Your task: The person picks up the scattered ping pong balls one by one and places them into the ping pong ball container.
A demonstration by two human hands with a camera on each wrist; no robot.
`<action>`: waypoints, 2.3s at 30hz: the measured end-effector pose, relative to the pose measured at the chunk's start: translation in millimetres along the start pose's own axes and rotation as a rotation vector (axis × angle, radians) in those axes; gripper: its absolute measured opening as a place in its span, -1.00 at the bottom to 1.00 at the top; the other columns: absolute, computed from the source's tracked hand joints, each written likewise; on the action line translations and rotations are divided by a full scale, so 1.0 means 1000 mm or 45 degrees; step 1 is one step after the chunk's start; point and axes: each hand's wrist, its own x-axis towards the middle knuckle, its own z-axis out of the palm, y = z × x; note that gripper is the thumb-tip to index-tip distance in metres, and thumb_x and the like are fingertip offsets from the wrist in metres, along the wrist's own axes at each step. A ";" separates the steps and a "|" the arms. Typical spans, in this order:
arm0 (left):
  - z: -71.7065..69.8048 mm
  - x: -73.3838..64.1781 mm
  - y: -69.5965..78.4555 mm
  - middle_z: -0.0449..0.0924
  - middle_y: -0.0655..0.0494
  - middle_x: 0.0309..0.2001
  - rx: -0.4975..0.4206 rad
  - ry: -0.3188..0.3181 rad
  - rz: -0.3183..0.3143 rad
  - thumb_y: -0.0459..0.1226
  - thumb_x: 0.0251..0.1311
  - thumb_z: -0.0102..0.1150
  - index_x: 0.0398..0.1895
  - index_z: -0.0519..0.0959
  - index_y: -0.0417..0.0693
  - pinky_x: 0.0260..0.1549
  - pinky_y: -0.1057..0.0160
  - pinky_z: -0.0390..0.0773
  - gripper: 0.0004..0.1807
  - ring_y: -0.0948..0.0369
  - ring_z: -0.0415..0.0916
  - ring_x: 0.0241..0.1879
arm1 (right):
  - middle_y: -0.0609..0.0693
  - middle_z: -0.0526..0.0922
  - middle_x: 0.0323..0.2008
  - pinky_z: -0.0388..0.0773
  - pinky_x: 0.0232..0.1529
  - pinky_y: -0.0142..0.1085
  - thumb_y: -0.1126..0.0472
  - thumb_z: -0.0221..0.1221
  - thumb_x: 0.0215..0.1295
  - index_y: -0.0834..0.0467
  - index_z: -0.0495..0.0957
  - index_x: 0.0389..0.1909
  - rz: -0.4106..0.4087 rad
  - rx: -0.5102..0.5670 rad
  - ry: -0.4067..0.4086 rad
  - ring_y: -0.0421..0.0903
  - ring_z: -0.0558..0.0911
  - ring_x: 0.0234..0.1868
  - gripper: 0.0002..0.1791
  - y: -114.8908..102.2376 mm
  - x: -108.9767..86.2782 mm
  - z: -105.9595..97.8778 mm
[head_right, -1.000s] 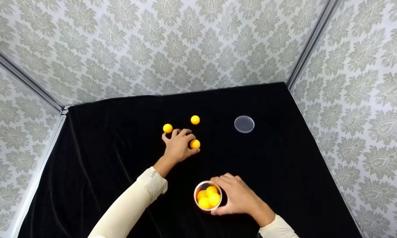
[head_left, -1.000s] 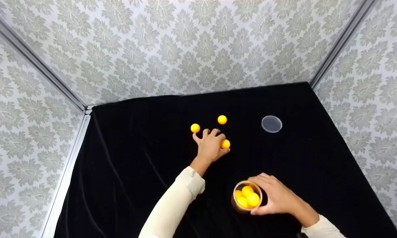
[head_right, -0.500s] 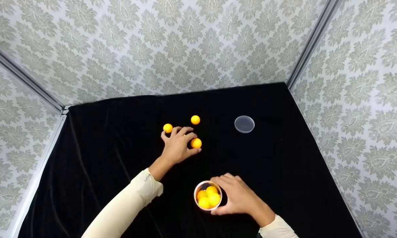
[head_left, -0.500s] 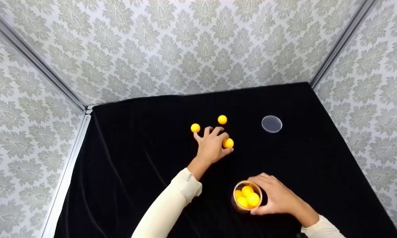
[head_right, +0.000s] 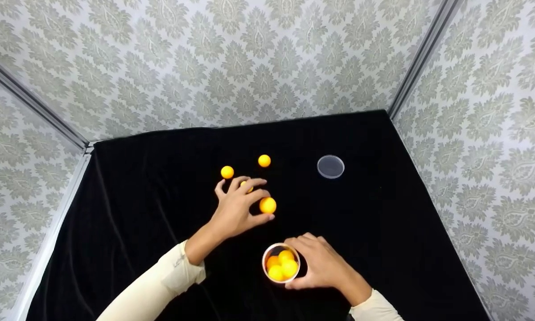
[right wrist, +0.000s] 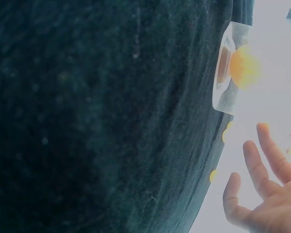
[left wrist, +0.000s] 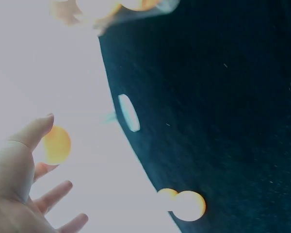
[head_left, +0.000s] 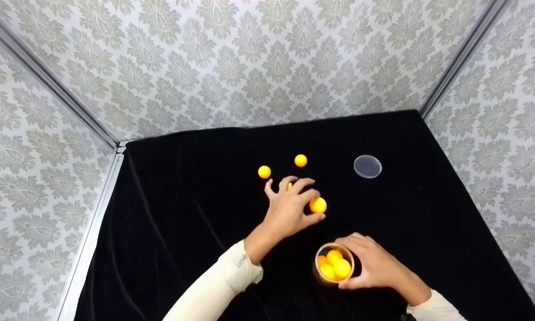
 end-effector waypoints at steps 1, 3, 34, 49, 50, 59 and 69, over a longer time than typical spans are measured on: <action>-0.003 -0.002 0.003 0.49 0.32 0.31 -0.005 0.010 0.025 0.29 -0.01 0.42 -0.05 0.67 0.36 0.20 -0.56 0.07 -0.51 0.03 0.33 0.33 | -0.24 0.65 0.04 0.56 -0.12 -0.13 -0.41 0.55 -0.33 -0.10 0.53 0.23 0.001 -0.002 0.002 -0.25 0.57 -0.02 0.00 0.000 0.000 0.000; -0.009 -0.006 0.010 0.49 0.31 0.32 -0.011 0.024 0.075 0.29 0.00 0.41 -0.05 0.66 0.36 0.21 -0.53 0.07 -0.51 0.02 0.34 0.33 | -0.24 0.65 0.03 0.56 -0.12 -0.13 -0.41 0.55 -0.33 -0.09 0.53 0.23 0.004 -0.008 0.004 -0.24 0.57 -0.02 0.00 0.000 0.000 0.000; -0.031 -0.060 0.053 0.46 0.35 0.32 -0.038 -0.023 0.348 0.37 -0.07 0.38 -0.01 0.65 0.43 0.13 -0.50 0.19 -0.43 0.03 0.34 0.31 | -0.31 0.63 0.12 0.55 -0.09 -0.15 -0.44 0.51 -0.25 -0.14 0.45 0.36 0.042 0.028 -0.038 -0.27 0.57 0.04 0.07 0.001 -0.001 -0.001; -0.032 -0.060 0.055 0.44 0.36 0.34 -0.021 -0.081 0.342 0.39 -0.02 0.33 0.10 0.62 0.46 0.14 -0.50 0.17 -0.39 0.04 0.32 0.32 | -0.30 0.64 0.08 0.54 -0.09 -0.17 -0.47 0.49 -0.25 -0.14 0.47 0.34 0.070 0.012 -0.057 -0.31 0.55 0.05 0.05 0.001 -0.001 -0.002; -0.032 -0.060 0.055 0.44 0.36 0.34 -0.020 -0.081 0.342 0.39 -0.01 0.32 0.11 0.62 0.46 0.14 -0.50 0.17 -0.38 0.04 0.32 0.32 | -0.30 0.64 0.09 0.54 -0.08 -0.18 -0.47 0.49 -0.25 -0.15 0.46 0.35 0.077 0.015 -0.066 -0.32 0.55 0.06 0.05 0.001 -0.001 -0.002; -0.031 -0.060 0.054 0.44 0.36 0.34 -0.009 -0.069 0.343 0.39 -0.02 0.33 0.09 0.62 0.46 0.14 -0.50 0.18 -0.40 0.04 0.32 0.33 | -0.29 0.64 0.09 0.55 -0.09 -0.16 -0.47 0.48 -0.24 -0.13 0.48 0.32 0.058 0.009 -0.049 -0.30 0.56 0.04 0.03 0.001 -0.001 -0.002; -0.030 -0.056 0.050 0.45 0.35 0.35 -0.014 -0.062 0.322 0.37 0.01 0.32 0.03 0.63 0.43 0.14 -0.51 0.19 -0.45 0.03 0.34 0.32 | -0.27 0.65 0.08 0.54 -0.10 -0.14 -0.46 0.49 -0.24 -0.11 0.51 0.27 0.031 0.018 -0.028 -0.28 0.57 0.02 -0.01 0.000 0.000 -0.001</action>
